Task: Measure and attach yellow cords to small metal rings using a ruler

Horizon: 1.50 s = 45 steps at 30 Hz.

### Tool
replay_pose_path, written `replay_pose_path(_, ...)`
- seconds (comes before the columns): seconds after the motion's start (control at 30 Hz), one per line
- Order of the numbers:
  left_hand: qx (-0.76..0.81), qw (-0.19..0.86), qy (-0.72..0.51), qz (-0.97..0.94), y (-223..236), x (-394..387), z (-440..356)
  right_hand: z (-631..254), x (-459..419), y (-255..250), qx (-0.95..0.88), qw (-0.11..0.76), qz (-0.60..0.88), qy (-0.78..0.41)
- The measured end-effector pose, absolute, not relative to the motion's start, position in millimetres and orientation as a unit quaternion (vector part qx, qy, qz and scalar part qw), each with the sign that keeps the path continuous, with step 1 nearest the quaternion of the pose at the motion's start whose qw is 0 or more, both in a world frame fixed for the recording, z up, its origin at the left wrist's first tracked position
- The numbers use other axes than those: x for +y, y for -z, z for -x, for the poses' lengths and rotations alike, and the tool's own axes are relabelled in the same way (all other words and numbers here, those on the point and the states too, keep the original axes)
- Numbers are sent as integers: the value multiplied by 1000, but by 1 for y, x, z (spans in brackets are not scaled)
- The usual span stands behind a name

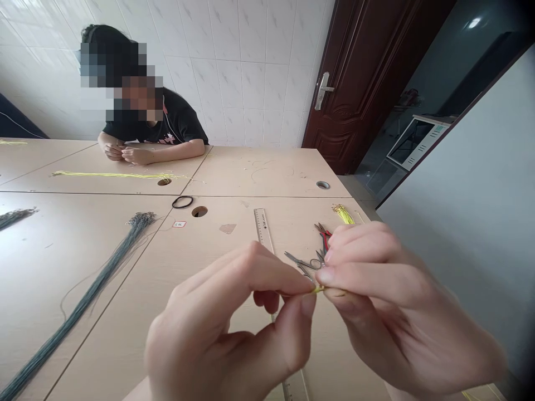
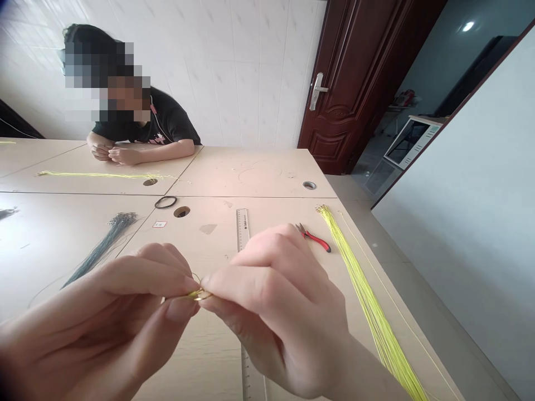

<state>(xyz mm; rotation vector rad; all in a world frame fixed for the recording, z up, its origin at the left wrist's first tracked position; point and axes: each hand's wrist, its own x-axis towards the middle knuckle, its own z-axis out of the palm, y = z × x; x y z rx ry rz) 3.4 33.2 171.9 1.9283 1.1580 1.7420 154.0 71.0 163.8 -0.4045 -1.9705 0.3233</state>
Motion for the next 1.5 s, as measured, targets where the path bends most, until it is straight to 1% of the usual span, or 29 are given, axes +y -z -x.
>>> replay_pose_path(0.1, 397, 142, -600, -680, -173, 33, -3, -155, 71, -162, -808, 541, 169, -158)
replay_pose_path(0.2, 394, 127, -595, -689, -174, 32, -3, -156, 69, -161, -769, 550, 180, -272)
replay_pose_path(0.33, 416, 121, -560, -706, -180, 29, -2, -157, 67, -166, -727, 484, 226, -431)
replay_pose_path(0.4, 425, 122, -539, -717, -182, 29, -2, -158, 65, -169, -712, 453, 242, -479)
replay_pose_path(0.47, 424, 117, -536, -721, -181, 31, -2, -158, 64, -172, -704, 439, 249, -500)
replay_pose_path(0.63, 402, 98, -563, -715, -174, 35, -4, -159, 57, -172, -694, 443, 266, -502)
replay_pose_path(0.8, 411, 127, -557, -711, -175, 31, -3, -158, 53, -167, -674, 466, 304, -486)
replay_pose_path(0.87, 401, 128, -567, -708, -176, 30, -3, -157, 53, -167, -684, 456, 299, -485)
replay_pose_path(1.0, 388, 120, -584, -703, -174, 33, -4, -156, 53, -169, -686, 469, 298, -470)
replay_pose_path(1.13, 372, 119, -581, -714, -174, 36, -3, -157, 52, -169, -703, 459, 298, -454)
replay_pose_path(1.5, 363, 139, -584, -712, -170, 34, 0, -156, 52, -168, -727, 467, 294, -408)
